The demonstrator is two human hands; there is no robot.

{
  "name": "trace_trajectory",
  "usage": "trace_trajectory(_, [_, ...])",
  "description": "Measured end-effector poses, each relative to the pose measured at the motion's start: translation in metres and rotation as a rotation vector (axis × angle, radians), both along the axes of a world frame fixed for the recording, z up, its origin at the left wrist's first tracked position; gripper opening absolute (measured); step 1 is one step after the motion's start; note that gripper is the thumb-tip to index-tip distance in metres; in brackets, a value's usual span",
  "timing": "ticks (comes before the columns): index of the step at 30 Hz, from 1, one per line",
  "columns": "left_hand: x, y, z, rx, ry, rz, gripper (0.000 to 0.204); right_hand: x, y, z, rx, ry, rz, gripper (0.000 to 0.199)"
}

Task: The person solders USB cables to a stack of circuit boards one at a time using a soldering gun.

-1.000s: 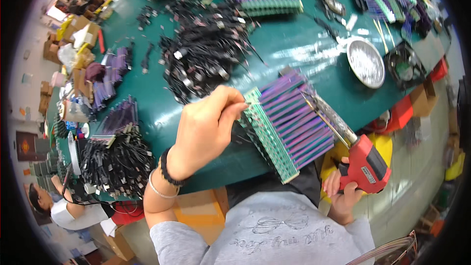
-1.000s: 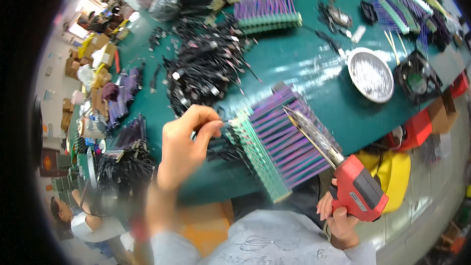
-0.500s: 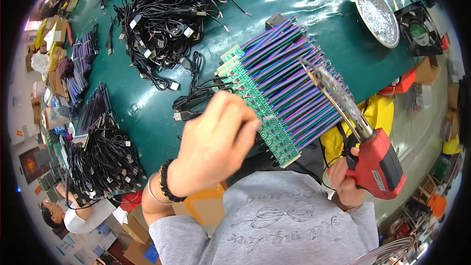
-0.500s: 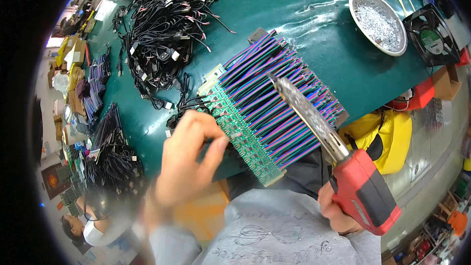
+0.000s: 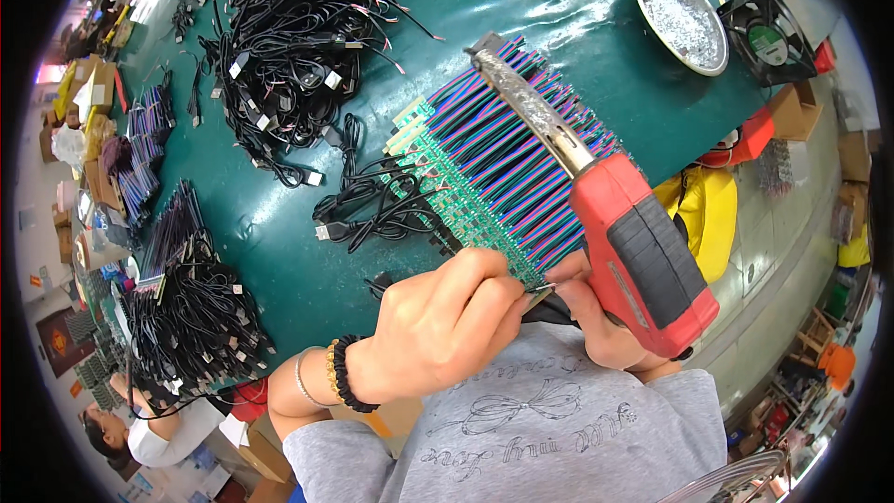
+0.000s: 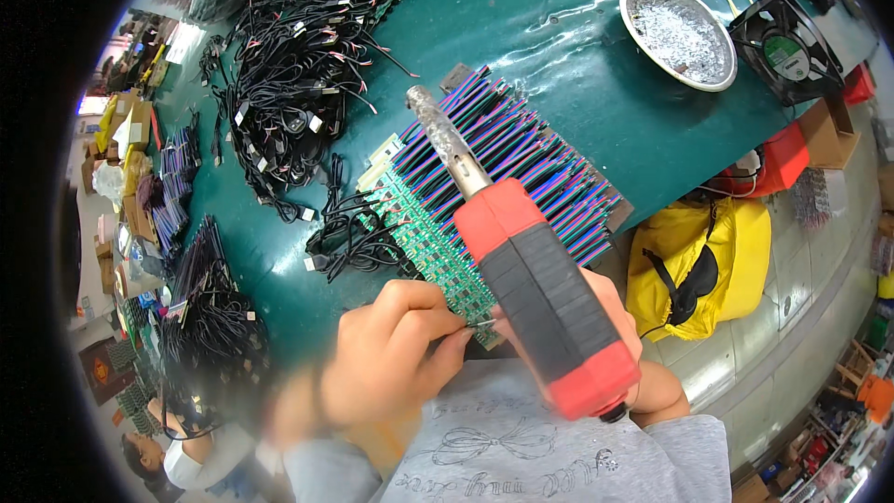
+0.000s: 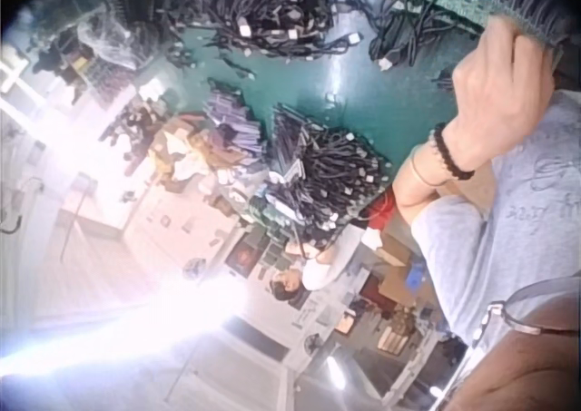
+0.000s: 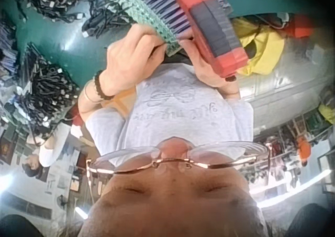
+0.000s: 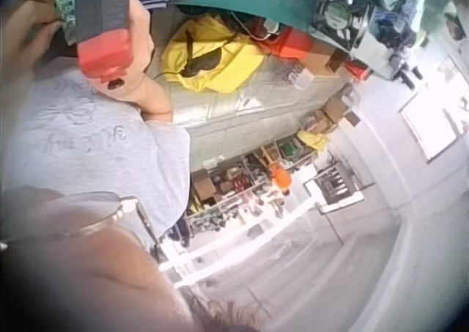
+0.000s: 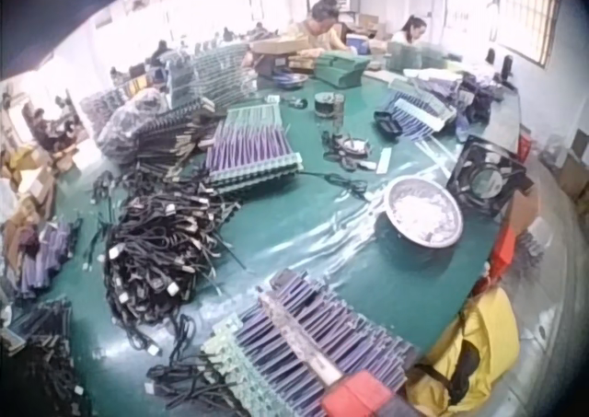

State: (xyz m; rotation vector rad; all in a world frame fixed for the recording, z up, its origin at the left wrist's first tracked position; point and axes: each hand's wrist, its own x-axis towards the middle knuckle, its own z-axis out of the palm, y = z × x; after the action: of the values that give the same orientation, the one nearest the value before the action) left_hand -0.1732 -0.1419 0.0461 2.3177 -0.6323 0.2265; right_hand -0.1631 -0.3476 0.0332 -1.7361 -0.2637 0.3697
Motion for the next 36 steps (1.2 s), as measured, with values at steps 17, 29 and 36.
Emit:
trace_trajectory(17, [0.000, -0.005, -0.006, -0.107, -0.063, -0.030, 0.020, -0.011, 0.001, -0.012, 0.332, 0.121, -0.062, 0.055])
trace_trajectory(29, [-0.001, 0.002, -0.007, -0.008, -0.141, -0.093, 0.018, -0.030, 0.000, -0.038, -0.120, -0.141, -0.230, 0.010])
trace_trajectory(36, [-0.005, 0.003, -0.012, 0.111, -0.244, -0.132, 0.018, -0.025, 0.014, -0.043, 0.058, -0.458, -0.280, 0.017])
